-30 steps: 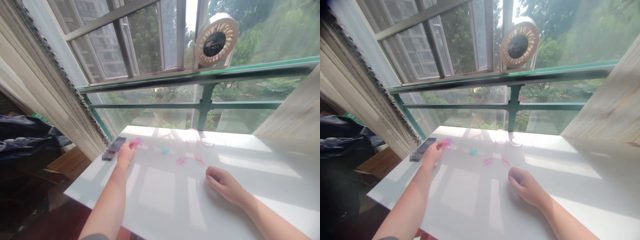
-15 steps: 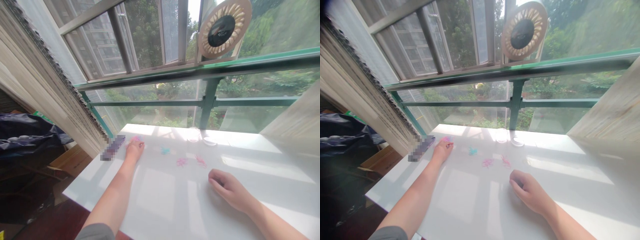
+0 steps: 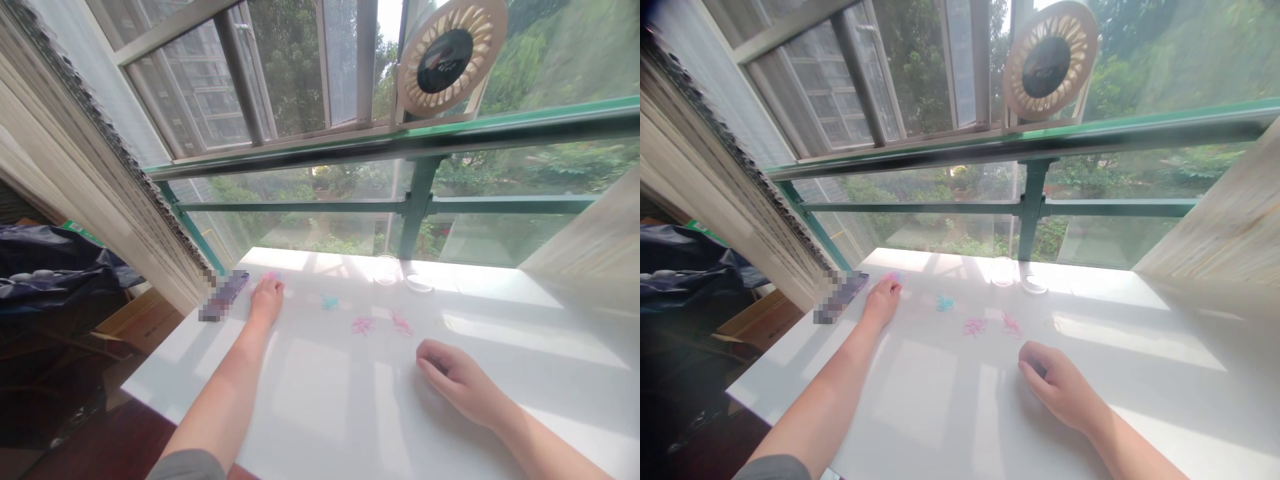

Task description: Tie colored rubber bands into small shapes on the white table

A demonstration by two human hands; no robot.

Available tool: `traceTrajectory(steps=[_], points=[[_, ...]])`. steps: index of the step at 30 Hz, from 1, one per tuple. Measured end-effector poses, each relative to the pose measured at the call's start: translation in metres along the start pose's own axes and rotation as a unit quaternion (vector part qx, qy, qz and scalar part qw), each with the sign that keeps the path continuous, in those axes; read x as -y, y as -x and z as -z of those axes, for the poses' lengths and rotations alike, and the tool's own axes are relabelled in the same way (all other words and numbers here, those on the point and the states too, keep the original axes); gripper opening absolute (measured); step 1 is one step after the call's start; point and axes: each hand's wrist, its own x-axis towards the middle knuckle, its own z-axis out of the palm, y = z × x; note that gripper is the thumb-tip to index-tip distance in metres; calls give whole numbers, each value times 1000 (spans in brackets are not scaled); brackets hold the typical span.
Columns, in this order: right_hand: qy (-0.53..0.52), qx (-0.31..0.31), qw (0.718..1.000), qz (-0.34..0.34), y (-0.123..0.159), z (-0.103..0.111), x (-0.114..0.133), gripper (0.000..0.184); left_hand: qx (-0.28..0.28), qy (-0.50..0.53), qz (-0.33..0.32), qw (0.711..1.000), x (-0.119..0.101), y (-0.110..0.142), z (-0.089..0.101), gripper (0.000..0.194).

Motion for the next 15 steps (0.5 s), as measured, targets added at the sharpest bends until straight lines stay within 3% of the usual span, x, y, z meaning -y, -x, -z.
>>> traceTrajectory(steps=[7, 15], points=[[-5, -6, 1000, 1, 1, 1, 2, 21, 1, 39, -4, 999, 2, -1, 5, 24], [-18, -5, 1000, -5, 2, 1, 3, 19, 28, 93, 62, 993, 7, -1, 12, 27]])
